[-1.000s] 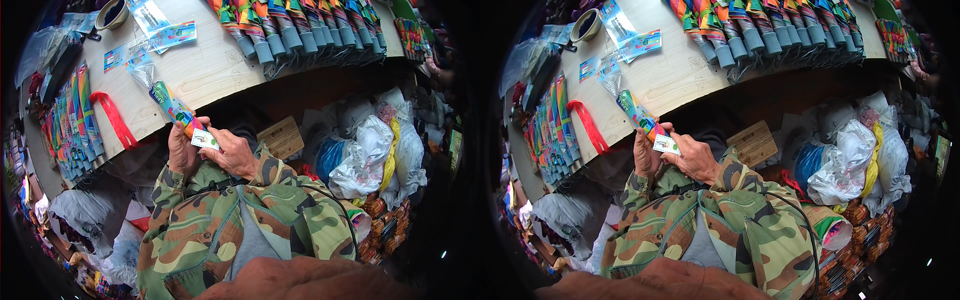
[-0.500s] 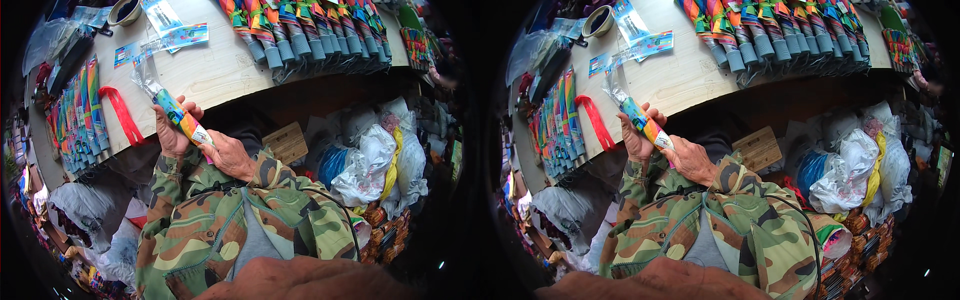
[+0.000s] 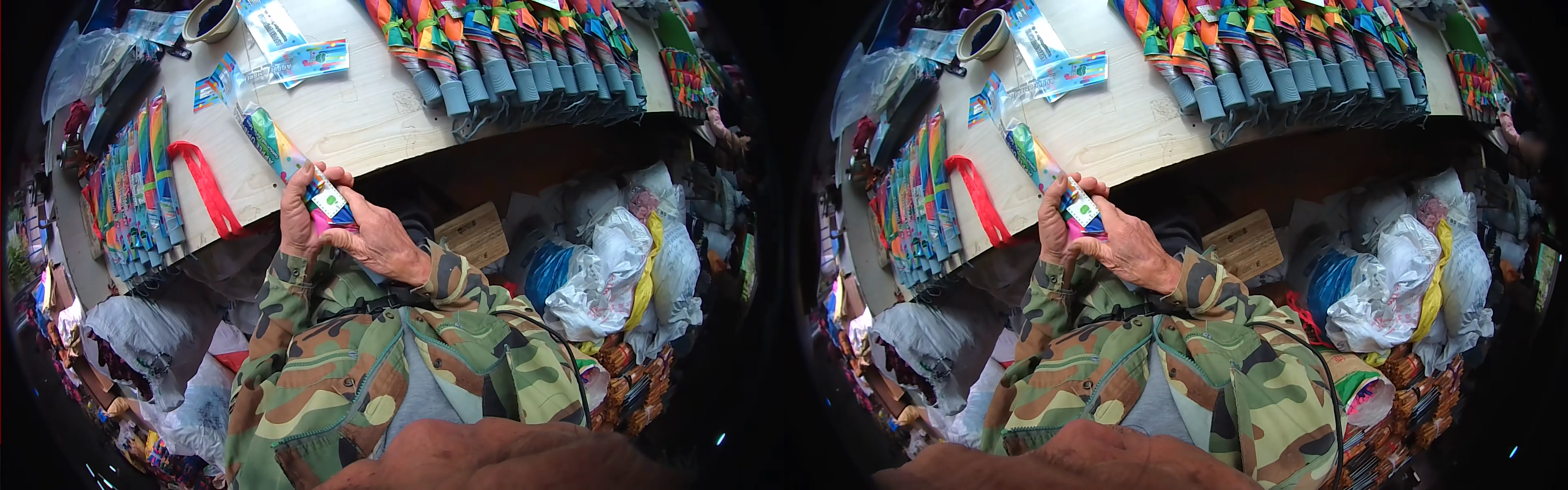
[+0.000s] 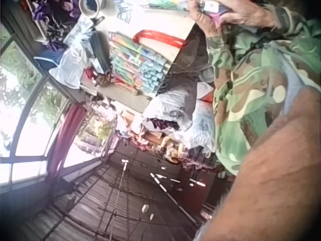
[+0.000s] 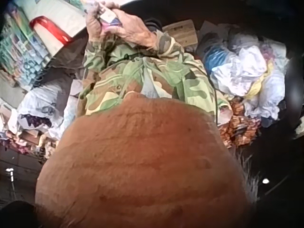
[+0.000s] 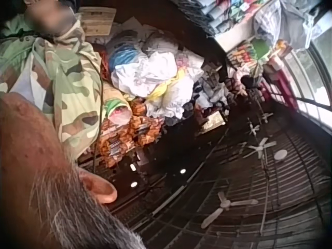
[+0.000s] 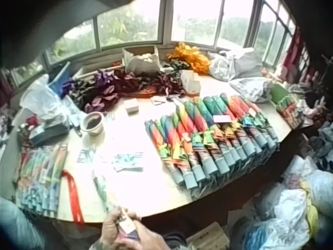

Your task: Packaging individual small umbrellas into clear plastic protective sleeves.

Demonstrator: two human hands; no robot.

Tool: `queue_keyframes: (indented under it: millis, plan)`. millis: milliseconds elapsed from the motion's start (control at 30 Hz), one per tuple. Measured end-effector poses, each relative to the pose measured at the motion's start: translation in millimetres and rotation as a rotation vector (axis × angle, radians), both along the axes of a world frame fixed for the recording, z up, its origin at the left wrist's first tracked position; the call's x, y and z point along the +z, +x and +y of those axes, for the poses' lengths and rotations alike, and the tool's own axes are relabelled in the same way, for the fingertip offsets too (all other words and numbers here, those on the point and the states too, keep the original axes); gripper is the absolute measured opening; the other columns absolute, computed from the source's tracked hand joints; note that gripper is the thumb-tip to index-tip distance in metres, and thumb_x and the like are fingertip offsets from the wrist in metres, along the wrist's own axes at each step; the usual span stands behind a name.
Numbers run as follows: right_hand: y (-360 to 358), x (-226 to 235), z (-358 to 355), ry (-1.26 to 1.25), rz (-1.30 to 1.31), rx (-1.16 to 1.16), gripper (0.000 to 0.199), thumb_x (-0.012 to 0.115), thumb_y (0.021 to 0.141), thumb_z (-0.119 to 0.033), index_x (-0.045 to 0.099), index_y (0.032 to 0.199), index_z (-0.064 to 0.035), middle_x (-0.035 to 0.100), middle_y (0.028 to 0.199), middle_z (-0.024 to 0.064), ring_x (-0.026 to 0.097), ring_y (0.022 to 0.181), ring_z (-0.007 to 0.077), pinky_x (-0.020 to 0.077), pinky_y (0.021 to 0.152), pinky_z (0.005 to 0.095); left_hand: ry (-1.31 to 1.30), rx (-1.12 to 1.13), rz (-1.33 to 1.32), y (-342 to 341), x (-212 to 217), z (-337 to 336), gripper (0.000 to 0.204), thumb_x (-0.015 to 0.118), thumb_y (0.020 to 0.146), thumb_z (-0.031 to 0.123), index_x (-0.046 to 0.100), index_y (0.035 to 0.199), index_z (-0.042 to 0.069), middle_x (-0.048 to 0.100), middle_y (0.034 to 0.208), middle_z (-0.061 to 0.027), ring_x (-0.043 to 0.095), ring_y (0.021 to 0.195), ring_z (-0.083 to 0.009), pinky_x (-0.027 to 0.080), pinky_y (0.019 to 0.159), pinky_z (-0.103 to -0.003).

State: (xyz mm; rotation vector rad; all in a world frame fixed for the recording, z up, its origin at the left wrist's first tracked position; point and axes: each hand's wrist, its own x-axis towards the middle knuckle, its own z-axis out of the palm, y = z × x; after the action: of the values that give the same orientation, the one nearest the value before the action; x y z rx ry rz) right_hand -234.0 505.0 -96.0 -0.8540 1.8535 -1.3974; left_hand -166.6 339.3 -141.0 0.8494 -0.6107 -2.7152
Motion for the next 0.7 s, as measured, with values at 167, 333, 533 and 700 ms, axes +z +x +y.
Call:
queue_keyframes:
  millis: [167, 333, 533, 700]
  plan:
    - [20.3, 5.7, 25.6, 0.108, 0.142, 0.031, 0.096, 0.074, 0.097, -0.064, 0.049, 0.154, 0.0093, 0.066, 0.135, 0.0331, 0.070, 0.120, 0.0490, 0.0588, 0.099, 0.0491, 0.017, 0.198, 0.033, 0.9, 8.4, -34.3, 0.031, 0.074, 0.105, 0.028, 0.065, 0.116, 0.001, 0.077, 0.105, -0.0178, 0.076, 0.100, -0.0334, 0.060, 0.106, -0.052]
    - [2.6, -16.4, 2.0, -0.396, 0.751, -0.342, 0.089, 0.070, 0.100, -0.067, 0.056, 0.149, 0.0059, 0.063, 0.141, 0.0279, 0.064, 0.128, 0.0481, 0.0526, 0.109, 0.0574, 0.061, 0.051, 0.077, -0.7, 13.8, 16.5, 0.029, 0.071, 0.106, 0.022, 0.064, 0.126, 0.002, 0.078, 0.112, -0.0187, 0.074, 0.108, -0.0284, 0.059, 0.104, -0.044]
    - [-8.9, -17.2, -26.9, -0.430, 0.792, -0.364, 0.086, 0.065, 0.100, -0.072, 0.060, 0.146, 0.0002, 0.065, 0.140, 0.0235, 0.063, 0.131, 0.0455, 0.0493, 0.111, 0.0595, -0.173, -0.076, 0.036, 2.2, 52.0, 31.2, 0.028, 0.066, 0.110, 0.024, 0.068, 0.127, 0.001, 0.071, 0.118, -0.0024, 0.067, 0.109, -0.0143, 0.055, 0.097, -0.034]
    - [-5.4, -4.4, -35.9, -0.449, 0.914, -0.324, 0.085, 0.062, 0.103, -0.070, 0.058, 0.146, 0.0028, 0.065, 0.140, 0.0255, 0.063, 0.131, 0.0463, 0.0499, 0.111, 0.0568, -1.091, -0.136, 0.179, 10.5, 50.2, 32.6, 0.041, 0.060, 0.110, 0.037, 0.070, 0.128, 0.001, 0.070, 0.115, -0.0032, 0.064, 0.106, -0.0146, 0.052, 0.096, -0.034]
